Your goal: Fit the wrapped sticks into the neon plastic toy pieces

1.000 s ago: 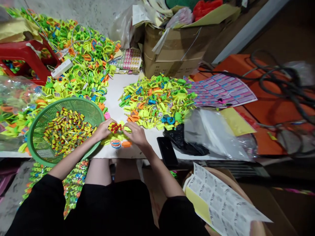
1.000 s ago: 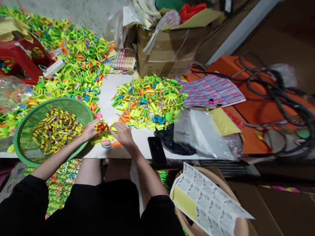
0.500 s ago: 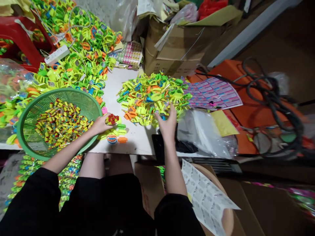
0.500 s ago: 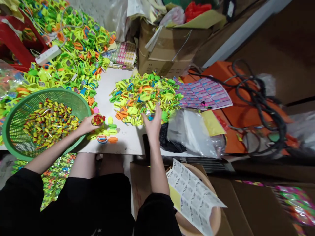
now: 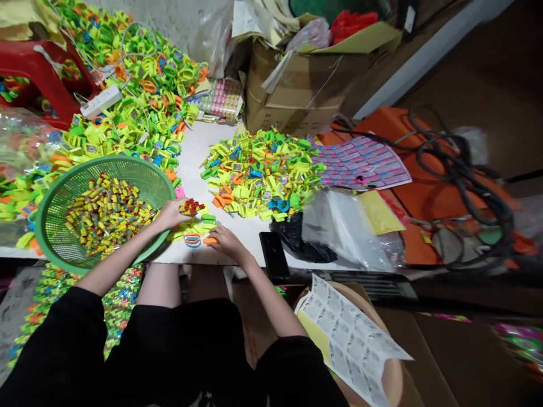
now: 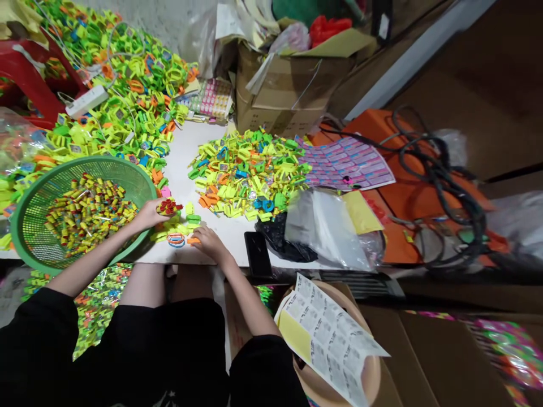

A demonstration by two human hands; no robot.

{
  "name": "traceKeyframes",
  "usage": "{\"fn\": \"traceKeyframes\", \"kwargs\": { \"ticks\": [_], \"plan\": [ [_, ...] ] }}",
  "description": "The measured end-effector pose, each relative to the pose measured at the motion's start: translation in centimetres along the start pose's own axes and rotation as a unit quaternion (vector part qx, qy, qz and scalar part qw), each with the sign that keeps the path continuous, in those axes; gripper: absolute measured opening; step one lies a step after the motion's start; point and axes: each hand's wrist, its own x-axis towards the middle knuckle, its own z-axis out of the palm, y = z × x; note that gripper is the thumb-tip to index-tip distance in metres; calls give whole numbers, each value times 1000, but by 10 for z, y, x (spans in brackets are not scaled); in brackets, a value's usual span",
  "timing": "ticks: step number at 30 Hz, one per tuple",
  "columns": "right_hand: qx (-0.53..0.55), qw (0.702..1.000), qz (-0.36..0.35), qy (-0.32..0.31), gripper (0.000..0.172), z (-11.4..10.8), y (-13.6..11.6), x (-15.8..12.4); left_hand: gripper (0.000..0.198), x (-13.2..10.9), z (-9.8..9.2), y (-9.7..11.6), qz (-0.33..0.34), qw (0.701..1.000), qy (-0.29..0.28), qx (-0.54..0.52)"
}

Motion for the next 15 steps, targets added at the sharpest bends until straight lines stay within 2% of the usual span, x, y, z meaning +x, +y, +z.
{"fn": "traceKeyframes", "kwargs": {
  "ticks": [3, 6, 9, 12, 15],
  "plan": [
    [102, 994, 25, 25, 15, -16, -4, -1, 33, -2, 0, 0, 0, 1000, -13, -22],
    [203, 971, 58, 112, 20, -39, -14, 0, 38, -2, 1, 0, -7, 1000, -20, -12],
    [215, 956, 71, 184, 24, -63, -24, 3, 40, -2, 2, 0, -10, 1000, -22, -7],
    [207, 957, 58, 195, 34, -77, -32, 6, 41, -1, 3, -1, -9, 1000, -16, -14],
    [202, 961, 34, 185, 42, -81, -38, 11, 39, 0, 3, -3, -10, 1000, -21, -16]
  ]
}}
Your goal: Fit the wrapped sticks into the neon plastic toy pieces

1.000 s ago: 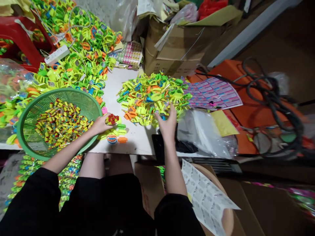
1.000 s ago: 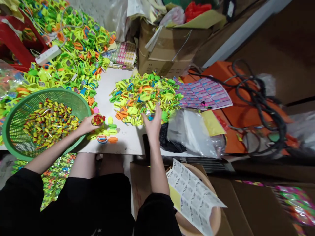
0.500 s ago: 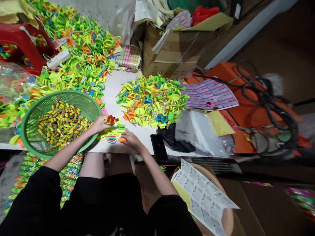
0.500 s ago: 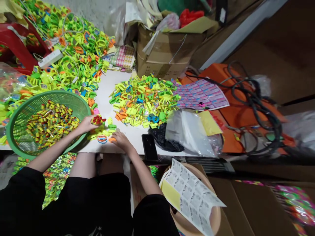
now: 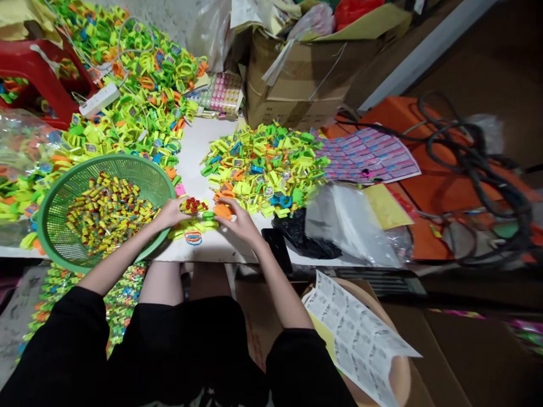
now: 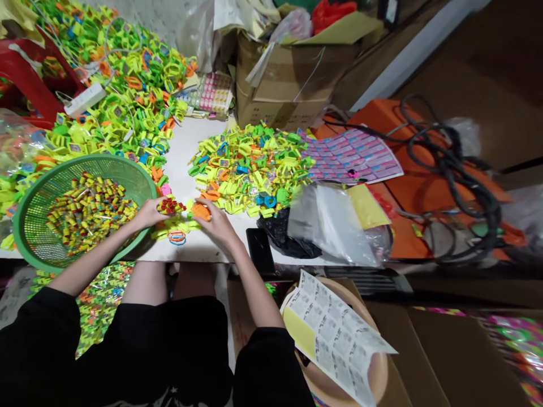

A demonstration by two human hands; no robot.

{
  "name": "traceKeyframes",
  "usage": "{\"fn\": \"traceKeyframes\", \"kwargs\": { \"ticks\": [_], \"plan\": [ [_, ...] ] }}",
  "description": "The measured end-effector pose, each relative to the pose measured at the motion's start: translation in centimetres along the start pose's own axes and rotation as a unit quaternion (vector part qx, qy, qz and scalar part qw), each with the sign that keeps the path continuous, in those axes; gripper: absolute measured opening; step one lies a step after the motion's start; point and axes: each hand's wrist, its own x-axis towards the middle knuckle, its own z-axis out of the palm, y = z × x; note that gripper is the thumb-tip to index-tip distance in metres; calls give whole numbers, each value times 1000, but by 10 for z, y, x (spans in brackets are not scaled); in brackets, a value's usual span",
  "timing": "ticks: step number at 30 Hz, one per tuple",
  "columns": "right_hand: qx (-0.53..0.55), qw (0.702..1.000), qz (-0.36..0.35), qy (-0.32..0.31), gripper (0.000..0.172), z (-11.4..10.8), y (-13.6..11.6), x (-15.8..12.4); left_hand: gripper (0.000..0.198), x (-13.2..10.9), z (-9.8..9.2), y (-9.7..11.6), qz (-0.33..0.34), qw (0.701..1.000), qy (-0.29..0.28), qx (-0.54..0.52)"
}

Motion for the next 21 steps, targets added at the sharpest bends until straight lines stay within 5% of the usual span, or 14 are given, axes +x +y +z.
{"fn": "traceKeyframes", "kwargs": {
  "ticks": [21],
  "plan": [
    [-82, 994, -24, 66, 30, 35, -7, 10, 13, -3, -1, 3, 88, 996, 32, 1]
  ]
}}
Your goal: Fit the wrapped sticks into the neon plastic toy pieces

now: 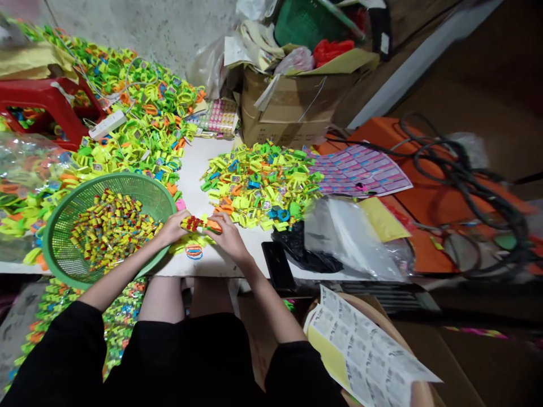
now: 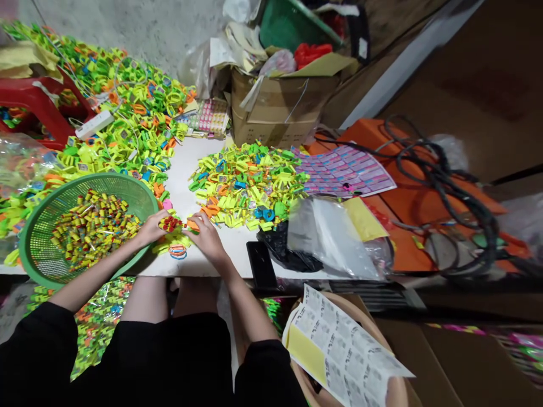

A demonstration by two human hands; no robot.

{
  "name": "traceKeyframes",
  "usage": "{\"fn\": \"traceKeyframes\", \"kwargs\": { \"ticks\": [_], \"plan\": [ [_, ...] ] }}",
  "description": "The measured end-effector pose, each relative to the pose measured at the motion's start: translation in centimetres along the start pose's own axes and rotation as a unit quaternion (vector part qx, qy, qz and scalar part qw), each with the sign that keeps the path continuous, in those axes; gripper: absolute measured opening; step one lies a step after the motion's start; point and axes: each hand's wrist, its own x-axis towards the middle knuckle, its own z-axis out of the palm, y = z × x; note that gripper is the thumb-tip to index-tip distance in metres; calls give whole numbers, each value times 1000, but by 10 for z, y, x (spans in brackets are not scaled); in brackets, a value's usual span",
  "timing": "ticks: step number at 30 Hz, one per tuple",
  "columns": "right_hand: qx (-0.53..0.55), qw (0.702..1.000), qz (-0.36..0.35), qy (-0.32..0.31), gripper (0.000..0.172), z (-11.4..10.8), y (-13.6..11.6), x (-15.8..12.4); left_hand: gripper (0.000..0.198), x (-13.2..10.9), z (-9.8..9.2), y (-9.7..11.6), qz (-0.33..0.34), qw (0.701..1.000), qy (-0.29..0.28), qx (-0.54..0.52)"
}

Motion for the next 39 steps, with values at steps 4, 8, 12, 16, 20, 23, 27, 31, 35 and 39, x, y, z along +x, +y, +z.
{"fn": "traceKeyframes", "kwargs": {
  "ticks": [4, 8, 12, 16, 20, 23, 27, 31, 35, 39],
  "plan": [
    [-36, 999, 10, 18, 25, 6, -1, 2, 13, -1, 0, -3, 18, 1000, -3, 1],
    [-28, 1000, 5, -5, 19, 7, -5, 4, 12, 1, -1, -5, 10, 1000, -5, 22],
    [-32, 999, 22, -14, 21, 4, -7, 2, 10, 1, 0, -3, 4, 999, -19, 27],
    [-12, 994, 65, -83, 23, -23, 9, 5, 16, 0, 1, -2, -38, 999, -13, 32],
    [33, 933, 163, -320, 22, -72, 45, 14, 26, -1, 1, -2, -94, 995, 8, 27],
    [33, 981, 176, -78, 31, -96, 69, 19, 30, -2, 1, 0, -105, 994, 17, 21],
    [-3, 974, 127, 188, 55, -80, 82, 10, 28, -3, 2, -1, -109, 993, 16, 32],
    [21, 995, 59, -73, 39, -24, 77, -16, 26, -3, 2, -2, -105, 993, 16, 46],
    [-52, 985, -5, -165, 30, 22, 69, -30, 30, -3, 1, 0, -106, 994, 21, 35],
    [-91, 983, 4, -156, 20, 38, 67, -26, 27, -3, 1, 0, -101, 994, 9, 51]
  ]
}}
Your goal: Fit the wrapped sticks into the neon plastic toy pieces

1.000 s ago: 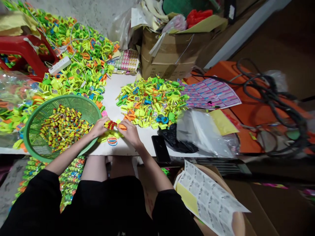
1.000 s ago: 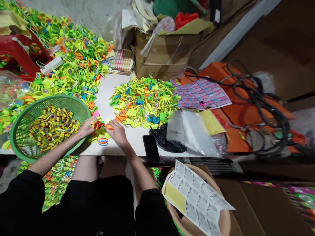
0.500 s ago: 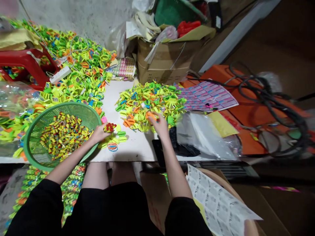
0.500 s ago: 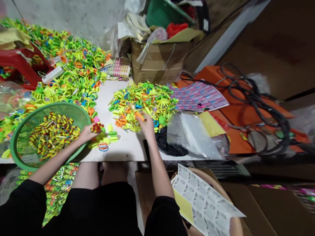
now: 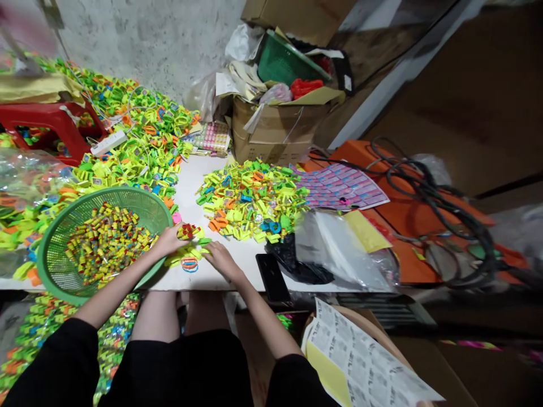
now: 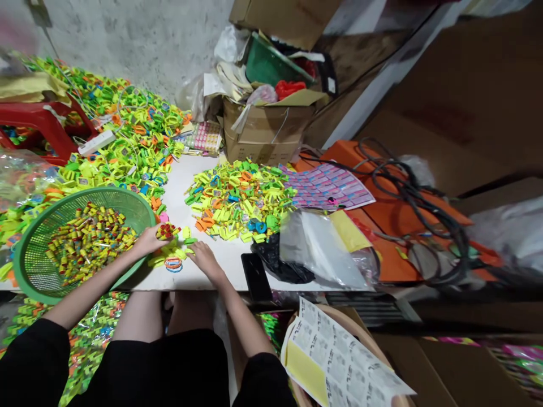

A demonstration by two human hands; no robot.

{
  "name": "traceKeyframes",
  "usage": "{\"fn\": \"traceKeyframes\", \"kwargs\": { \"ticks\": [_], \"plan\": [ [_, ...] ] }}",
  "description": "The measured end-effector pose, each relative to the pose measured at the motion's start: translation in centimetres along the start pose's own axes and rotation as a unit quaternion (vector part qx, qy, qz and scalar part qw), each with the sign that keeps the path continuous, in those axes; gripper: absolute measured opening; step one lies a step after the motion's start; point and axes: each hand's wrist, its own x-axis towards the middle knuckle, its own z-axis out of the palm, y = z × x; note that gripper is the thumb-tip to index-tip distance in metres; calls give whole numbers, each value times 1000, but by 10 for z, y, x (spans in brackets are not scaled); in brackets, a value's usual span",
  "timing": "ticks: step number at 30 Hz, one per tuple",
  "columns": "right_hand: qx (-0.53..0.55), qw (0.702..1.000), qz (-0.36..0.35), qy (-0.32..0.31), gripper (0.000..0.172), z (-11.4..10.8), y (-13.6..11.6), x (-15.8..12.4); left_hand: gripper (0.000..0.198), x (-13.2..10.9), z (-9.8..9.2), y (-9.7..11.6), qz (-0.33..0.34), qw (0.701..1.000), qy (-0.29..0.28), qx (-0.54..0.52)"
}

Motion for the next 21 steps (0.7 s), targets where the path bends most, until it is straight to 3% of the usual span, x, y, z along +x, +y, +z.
{"fn": "traceKeyframes", "kwargs": {
  "ticks": [3, 6, 11, 14, 21],
  "plan": [
    [37, 999, 5, 31, 15, -10, -3, 4, 24, 0, 1, -3, 11, 1000, -13, 20],
    [108, 991, 14, 81, 21, -30, -12, 7, 23, 0, 1, -4, 16, 999, -29, 29],
    [236, 958, 56, 150, 27, -56, -33, 13, 23, -1, 1, -3, 29, 999, -25, 13],
    [288, 942, 70, 155, 28, -60, -40, 16, 20, 0, 1, -4, 31, 999, -18, 17],
    [310, 938, 18, 155, 21, -60, -44, 21, 17, 2, 1, -6, 34, 998, -30, 32]
  ]
}}
